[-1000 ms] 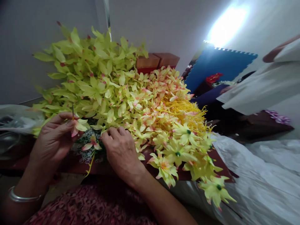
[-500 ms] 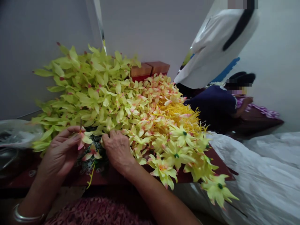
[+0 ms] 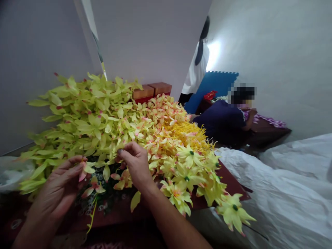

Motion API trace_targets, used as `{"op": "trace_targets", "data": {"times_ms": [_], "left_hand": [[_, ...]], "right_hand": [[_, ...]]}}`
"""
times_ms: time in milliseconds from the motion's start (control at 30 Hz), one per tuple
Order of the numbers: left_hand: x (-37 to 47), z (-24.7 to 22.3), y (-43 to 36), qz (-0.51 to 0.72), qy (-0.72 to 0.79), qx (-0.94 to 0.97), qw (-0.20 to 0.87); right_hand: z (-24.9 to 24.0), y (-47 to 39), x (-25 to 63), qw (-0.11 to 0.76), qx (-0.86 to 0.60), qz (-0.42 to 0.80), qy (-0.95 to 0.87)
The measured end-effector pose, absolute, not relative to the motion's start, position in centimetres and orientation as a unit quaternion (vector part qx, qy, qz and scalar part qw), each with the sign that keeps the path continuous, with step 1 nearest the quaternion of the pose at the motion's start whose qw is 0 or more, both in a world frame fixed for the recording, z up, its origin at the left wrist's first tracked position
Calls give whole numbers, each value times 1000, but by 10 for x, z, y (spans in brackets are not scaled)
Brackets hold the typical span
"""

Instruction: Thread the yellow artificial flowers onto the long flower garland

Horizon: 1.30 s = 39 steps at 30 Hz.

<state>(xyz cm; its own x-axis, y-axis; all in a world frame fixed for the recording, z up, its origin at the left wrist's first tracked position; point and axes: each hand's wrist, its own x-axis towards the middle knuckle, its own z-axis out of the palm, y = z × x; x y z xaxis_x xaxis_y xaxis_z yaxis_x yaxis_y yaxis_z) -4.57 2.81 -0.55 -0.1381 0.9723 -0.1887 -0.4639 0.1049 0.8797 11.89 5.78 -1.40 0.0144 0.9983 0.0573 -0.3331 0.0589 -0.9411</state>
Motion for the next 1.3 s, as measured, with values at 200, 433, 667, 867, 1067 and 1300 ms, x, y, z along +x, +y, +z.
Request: {"op": "trace_targets", "data": {"times_ms": [200, 433, 667, 867, 1067, 1300], "left_hand": [[-30, 0, 30, 557, 464, 344, 596], [-18, 0, 32, 541, 461, 372, 597], [-20, -2, 29, 524, 471, 312, 638], [-20, -6, 12, 453, 459, 329, 690], [-5, -12, 8, 432, 450, 330, 708], [-1, -12, 9, 422, 439, 307, 731]], "right_hand": [[-13, 49, 129, 572, -317, 676, -338], [-15, 42, 129, 610, -357, 593, -386], [-15, 38, 129, 675, -381, 508, -377], [-23, 37, 127, 729, -362, 438, -381], [-36, 32, 124, 733, -383, 320, -461], [-41, 32, 126, 736, -385, 278, -483]]}}
